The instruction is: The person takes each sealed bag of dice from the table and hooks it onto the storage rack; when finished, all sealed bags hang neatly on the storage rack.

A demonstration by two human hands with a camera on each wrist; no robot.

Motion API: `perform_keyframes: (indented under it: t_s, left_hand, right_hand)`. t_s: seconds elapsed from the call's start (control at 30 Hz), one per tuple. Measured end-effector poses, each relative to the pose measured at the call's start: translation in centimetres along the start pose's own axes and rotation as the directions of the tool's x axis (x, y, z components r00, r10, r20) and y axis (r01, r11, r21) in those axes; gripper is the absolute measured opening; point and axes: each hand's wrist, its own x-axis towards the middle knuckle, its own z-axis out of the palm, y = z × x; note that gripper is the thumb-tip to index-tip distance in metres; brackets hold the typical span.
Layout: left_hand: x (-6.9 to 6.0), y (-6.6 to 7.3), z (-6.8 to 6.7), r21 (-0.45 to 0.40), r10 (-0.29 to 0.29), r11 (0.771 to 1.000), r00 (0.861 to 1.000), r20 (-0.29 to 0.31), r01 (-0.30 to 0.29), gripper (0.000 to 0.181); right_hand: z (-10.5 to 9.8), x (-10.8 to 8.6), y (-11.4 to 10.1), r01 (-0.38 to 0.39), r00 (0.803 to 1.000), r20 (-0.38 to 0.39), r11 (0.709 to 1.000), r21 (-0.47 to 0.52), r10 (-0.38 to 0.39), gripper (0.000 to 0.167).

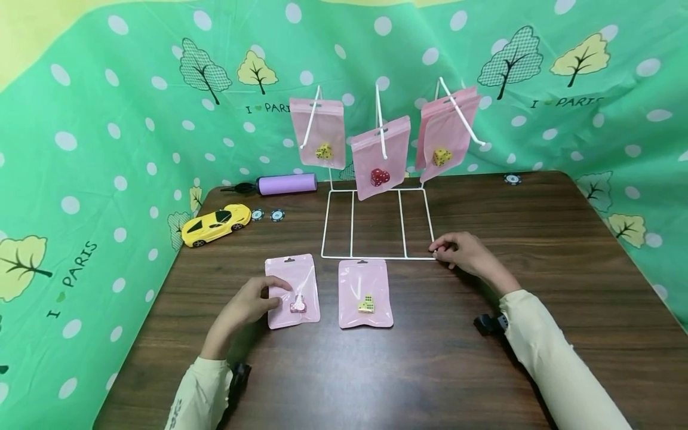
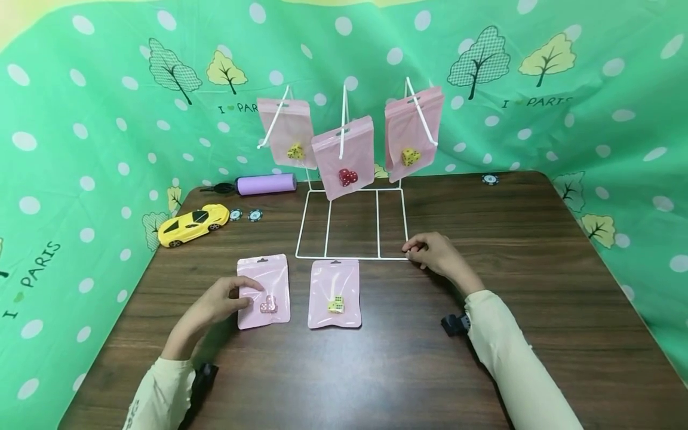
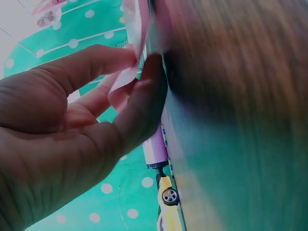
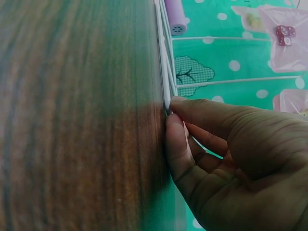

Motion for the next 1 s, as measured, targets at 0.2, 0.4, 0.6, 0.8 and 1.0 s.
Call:
perform_keyframes:
  t_s: [0.2,0.4,0.6,0.8,1.0]
  left_hand:
    - [0.2,-0.2,-0.1,-0.069,-0.017,0.997,1.000,0.002,0.017,0.029]
    - [0.3,-0.1,-0.2,-0.089,-0.004,0.996,1.000,0.004,0.004,0.025]
    - [0.6,0.6,-0.7,-0.171,0.053,0.983,0.997,-0.047,-0.060,0.026]
    - [1.4,1.9,-1.9,-0.170,0.182,0.965,0.975,-0.128,-0.202,0.029]
    - [1.7,5.1,-3.9,-0.177,0.351,0.899,0.901,-0.255,-0.400,0.029]
  right_hand:
    - [0.0,0.1,0.0,-0.022,1.000,0.006,1.000,-0.006,0.022,0.018]
    - [-0.1,0.0,-0.2,-0.034,0.999,0.003,0.999,-0.016,0.034,0.018]
    - [0.0,0.0,-0.2,-0.035,0.999,-0.002,0.999,-0.013,0.035,0.018]
    - [0.1,0.0,-0.3,-0.031,1.000,0.000,0.999,-0.006,0.031,0.018]
    - [0.0,0.0,-0.3,-0.035,0.999,0.000,0.999,0.000,0.035,0.018]
